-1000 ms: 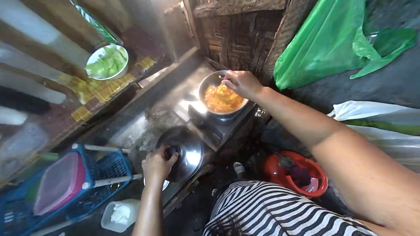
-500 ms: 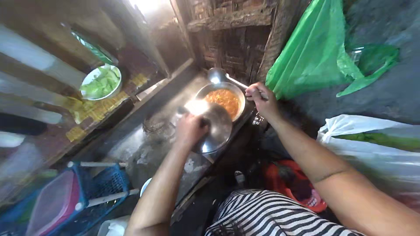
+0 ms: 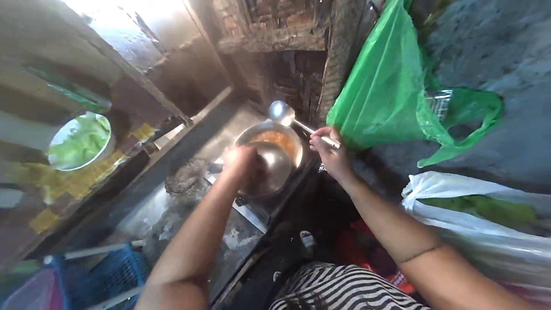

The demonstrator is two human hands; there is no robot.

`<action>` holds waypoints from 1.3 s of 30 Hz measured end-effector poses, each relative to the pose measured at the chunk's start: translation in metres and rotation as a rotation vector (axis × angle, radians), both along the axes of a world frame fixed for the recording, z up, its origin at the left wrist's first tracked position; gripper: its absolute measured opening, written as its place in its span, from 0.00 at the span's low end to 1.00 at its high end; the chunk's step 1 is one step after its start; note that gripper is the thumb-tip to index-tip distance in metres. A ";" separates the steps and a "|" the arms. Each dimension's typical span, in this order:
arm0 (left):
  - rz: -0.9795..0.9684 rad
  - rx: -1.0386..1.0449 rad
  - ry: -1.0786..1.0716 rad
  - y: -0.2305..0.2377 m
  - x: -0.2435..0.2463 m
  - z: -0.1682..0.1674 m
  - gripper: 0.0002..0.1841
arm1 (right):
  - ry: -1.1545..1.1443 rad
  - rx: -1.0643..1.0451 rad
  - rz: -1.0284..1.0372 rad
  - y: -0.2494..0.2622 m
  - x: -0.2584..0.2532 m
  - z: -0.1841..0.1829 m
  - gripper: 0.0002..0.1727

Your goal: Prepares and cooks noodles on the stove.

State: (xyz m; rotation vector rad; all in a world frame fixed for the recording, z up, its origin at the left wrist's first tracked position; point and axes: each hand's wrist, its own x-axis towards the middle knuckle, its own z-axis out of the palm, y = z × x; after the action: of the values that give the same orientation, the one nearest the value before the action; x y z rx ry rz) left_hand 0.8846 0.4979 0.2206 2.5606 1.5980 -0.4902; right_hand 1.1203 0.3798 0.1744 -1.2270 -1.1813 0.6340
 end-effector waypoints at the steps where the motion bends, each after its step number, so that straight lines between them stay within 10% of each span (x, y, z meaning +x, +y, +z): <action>1: -0.005 0.001 0.017 -0.009 -0.004 0.010 0.22 | -0.097 0.004 -0.012 0.008 0.003 -0.005 0.14; 15: -0.004 0.021 0.156 -0.036 -0.039 0.038 0.20 | -0.545 -0.224 -0.049 0.023 0.000 0.003 0.17; 39: 0.029 0.011 0.097 0.022 0.015 0.001 0.23 | -0.251 -0.101 -0.209 -0.089 0.024 0.028 0.20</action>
State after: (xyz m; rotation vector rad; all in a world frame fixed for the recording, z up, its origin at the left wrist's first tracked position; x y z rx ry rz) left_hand 0.9000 0.5200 0.2218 2.5544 1.6710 -0.6134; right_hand 1.1443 0.2907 0.2021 -1.5269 -1.2167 0.3949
